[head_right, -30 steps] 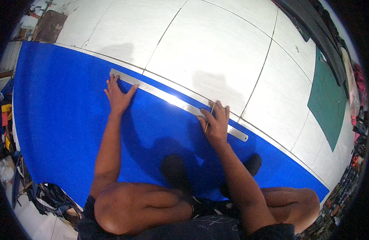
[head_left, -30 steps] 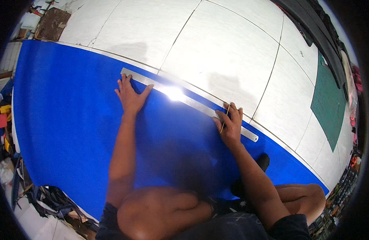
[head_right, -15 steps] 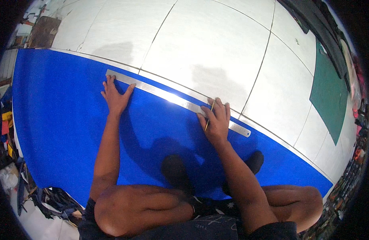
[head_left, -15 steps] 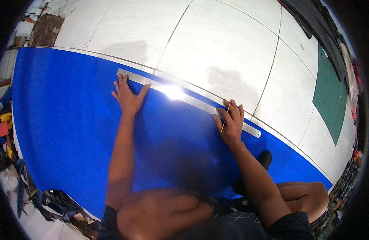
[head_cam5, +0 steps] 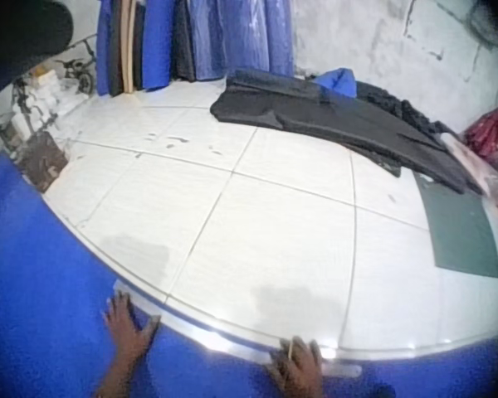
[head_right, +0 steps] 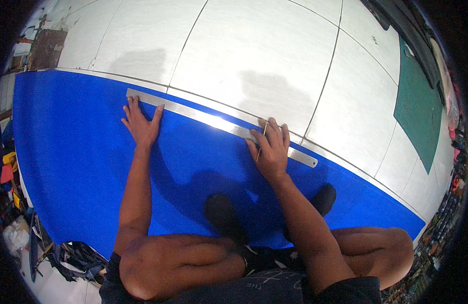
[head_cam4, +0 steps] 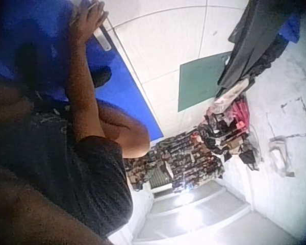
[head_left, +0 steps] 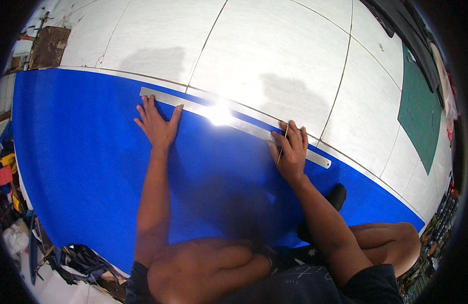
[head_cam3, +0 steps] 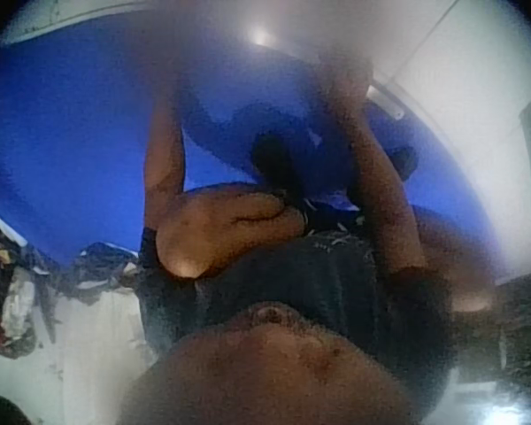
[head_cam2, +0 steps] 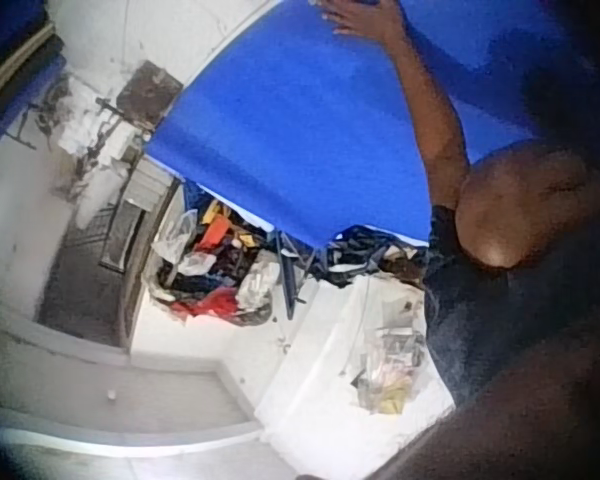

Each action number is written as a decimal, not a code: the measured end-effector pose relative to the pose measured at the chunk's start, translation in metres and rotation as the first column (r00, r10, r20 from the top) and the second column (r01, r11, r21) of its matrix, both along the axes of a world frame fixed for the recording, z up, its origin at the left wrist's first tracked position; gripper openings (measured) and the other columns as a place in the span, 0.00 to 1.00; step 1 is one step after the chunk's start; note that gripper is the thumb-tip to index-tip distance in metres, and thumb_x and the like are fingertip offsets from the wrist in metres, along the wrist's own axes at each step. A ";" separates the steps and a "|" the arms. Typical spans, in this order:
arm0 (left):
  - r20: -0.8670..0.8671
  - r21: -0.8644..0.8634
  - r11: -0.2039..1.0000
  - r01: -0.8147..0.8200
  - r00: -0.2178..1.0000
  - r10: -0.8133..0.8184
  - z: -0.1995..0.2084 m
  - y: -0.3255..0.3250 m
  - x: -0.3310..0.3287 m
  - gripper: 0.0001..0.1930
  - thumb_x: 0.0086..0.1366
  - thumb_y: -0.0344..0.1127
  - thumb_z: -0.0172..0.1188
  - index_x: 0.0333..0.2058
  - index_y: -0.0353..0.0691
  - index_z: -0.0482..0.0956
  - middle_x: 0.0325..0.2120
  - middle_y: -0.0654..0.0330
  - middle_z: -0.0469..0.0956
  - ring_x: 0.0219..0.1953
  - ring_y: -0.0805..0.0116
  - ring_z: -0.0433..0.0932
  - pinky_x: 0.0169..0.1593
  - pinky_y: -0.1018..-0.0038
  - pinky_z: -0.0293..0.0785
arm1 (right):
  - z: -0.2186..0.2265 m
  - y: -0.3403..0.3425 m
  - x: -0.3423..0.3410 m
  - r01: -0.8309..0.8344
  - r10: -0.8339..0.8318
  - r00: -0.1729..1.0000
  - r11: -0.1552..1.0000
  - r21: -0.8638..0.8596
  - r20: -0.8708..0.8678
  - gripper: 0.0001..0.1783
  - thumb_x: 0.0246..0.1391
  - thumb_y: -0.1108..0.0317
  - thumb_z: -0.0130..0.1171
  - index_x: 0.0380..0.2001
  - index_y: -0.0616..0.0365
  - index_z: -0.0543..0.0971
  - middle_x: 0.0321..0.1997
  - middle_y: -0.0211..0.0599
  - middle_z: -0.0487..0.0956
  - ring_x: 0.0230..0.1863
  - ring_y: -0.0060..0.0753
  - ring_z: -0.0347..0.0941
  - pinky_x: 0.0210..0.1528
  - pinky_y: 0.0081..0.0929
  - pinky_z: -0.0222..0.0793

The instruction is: The person measures and cuts a large blue fabric sheet laid out on a tiled floor. Using a metal ruler and a cutting tool, the person aligns the ruler to create straight lines and cuts the fabric into sections.

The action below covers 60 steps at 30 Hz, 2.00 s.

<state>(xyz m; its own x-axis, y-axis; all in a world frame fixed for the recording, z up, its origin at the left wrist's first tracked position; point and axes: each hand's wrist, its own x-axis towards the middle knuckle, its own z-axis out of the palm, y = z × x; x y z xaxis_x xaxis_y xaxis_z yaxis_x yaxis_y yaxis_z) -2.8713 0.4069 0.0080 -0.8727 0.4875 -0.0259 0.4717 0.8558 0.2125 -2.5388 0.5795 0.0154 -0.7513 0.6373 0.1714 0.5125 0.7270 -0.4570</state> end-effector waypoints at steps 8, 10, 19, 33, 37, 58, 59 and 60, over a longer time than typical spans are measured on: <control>-0.027 0.000 1.000 0.007 1.000 -0.007 -0.005 0.001 0.000 0.53 0.57 0.69 0.64 0.69 0.36 0.57 0.73 0.45 0.51 0.75 0.39 0.43 0.73 0.38 0.31 | 0.000 0.002 0.001 0.002 -0.002 1.000 1.000 0.001 -0.005 0.18 0.51 0.63 0.72 0.46 0.51 0.82 0.61 0.41 0.76 0.69 0.46 0.66 0.72 0.59 0.51; -0.044 0.005 1.000 0.013 0.999 -0.013 -0.006 0.000 -0.001 0.53 0.56 0.68 0.64 0.69 0.36 0.58 0.73 0.46 0.51 0.75 0.39 0.44 0.73 0.38 0.32 | -0.001 0.003 0.003 -0.021 0.021 1.000 1.000 0.009 -0.002 0.20 0.50 0.61 0.73 0.46 0.51 0.82 0.62 0.41 0.76 0.69 0.47 0.66 0.72 0.59 0.50; -0.082 0.043 0.999 0.026 0.996 -0.023 -0.006 -0.001 0.001 0.52 0.56 0.68 0.65 0.68 0.35 0.60 0.72 0.46 0.53 0.75 0.38 0.45 0.72 0.38 0.34 | 0.009 0.014 0.051 0.120 -0.119 0.988 0.993 -0.007 0.097 0.22 0.48 0.56 0.74 0.44 0.51 0.82 0.63 0.43 0.74 0.68 0.50 0.66 0.72 0.60 0.48; -0.042 0.036 0.999 0.023 0.999 -0.021 -0.002 -0.002 -0.002 0.52 0.56 0.67 0.65 0.68 0.35 0.60 0.72 0.44 0.52 0.75 0.38 0.44 0.72 0.37 0.33 | 0.000 0.008 0.052 0.150 -0.150 0.988 0.989 -0.003 0.047 0.19 0.51 0.58 0.73 0.43 0.53 0.83 0.63 0.46 0.75 0.69 0.52 0.65 0.72 0.59 0.50; -0.033 0.037 0.999 0.026 0.999 -0.025 -0.001 -0.003 -0.001 0.51 0.58 0.67 0.64 0.68 0.36 0.59 0.72 0.45 0.52 0.75 0.38 0.44 0.72 0.36 0.34 | -0.003 0.009 0.051 0.146 -0.145 0.988 0.989 -0.014 0.045 0.18 0.51 0.58 0.72 0.43 0.53 0.83 0.63 0.47 0.75 0.69 0.52 0.64 0.72 0.58 0.49; -0.036 0.020 1.000 0.024 0.999 -0.023 -0.001 -0.003 -0.001 0.51 0.59 0.66 0.64 0.69 0.36 0.58 0.73 0.43 0.49 0.75 0.39 0.43 0.72 0.37 0.33 | -0.001 0.008 0.050 0.152 -0.150 0.986 0.988 -0.018 0.067 0.18 0.52 0.58 0.70 0.44 0.53 0.81 0.65 0.47 0.73 0.71 0.52 0.61 0.73 0.57 0.46; -0.036 0.021 1.000 0.023 0.999 -0.022 -0.001 -0.002 0.000 0.51 0.59 0.66 0.64 0.69 0.36 0.58 0.73 0.43 0.49 0.75 0.40 0.43 0.72 0.37 0.33 | -0.001 0.008 0.050 0.153 -0.152 0.986 0.988 -0.020 0.068 0.18 0.52 0.58 0.70 0.43 0.53 0.81 0.65 0.47 0.73 0.71 0.52 0.61 0.73 0.57 0.47; -0.030 0.014 1.000 0.020 0.999 -0.019 0.000 -0.002 0.000 0.51 0.59 0.66 0.64 0.69 0.36 0.58 0.73 0.43 0.49 0.75 0.40 0.43 0.72 0.37 0.33 | -0.001 0.008 0.050 0.155 -0.153 0.986 0.988 -0.021 0.069 0.18 0.52 0.58 0.70 0.43 0.53 0.81 0.65 0.47 0.73 0.71 0.52 0.62 0.73 0.57 0.47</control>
<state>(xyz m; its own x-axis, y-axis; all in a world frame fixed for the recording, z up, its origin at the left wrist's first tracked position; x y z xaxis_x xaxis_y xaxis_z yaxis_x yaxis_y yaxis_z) -2.8711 0.4046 0.0076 -0.8634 0.5044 0.0066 0.4944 0.8435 0.2101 -2.4884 0.5875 0.0141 -0.6532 0.7498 0.1057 0.6473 0.6253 -0.4358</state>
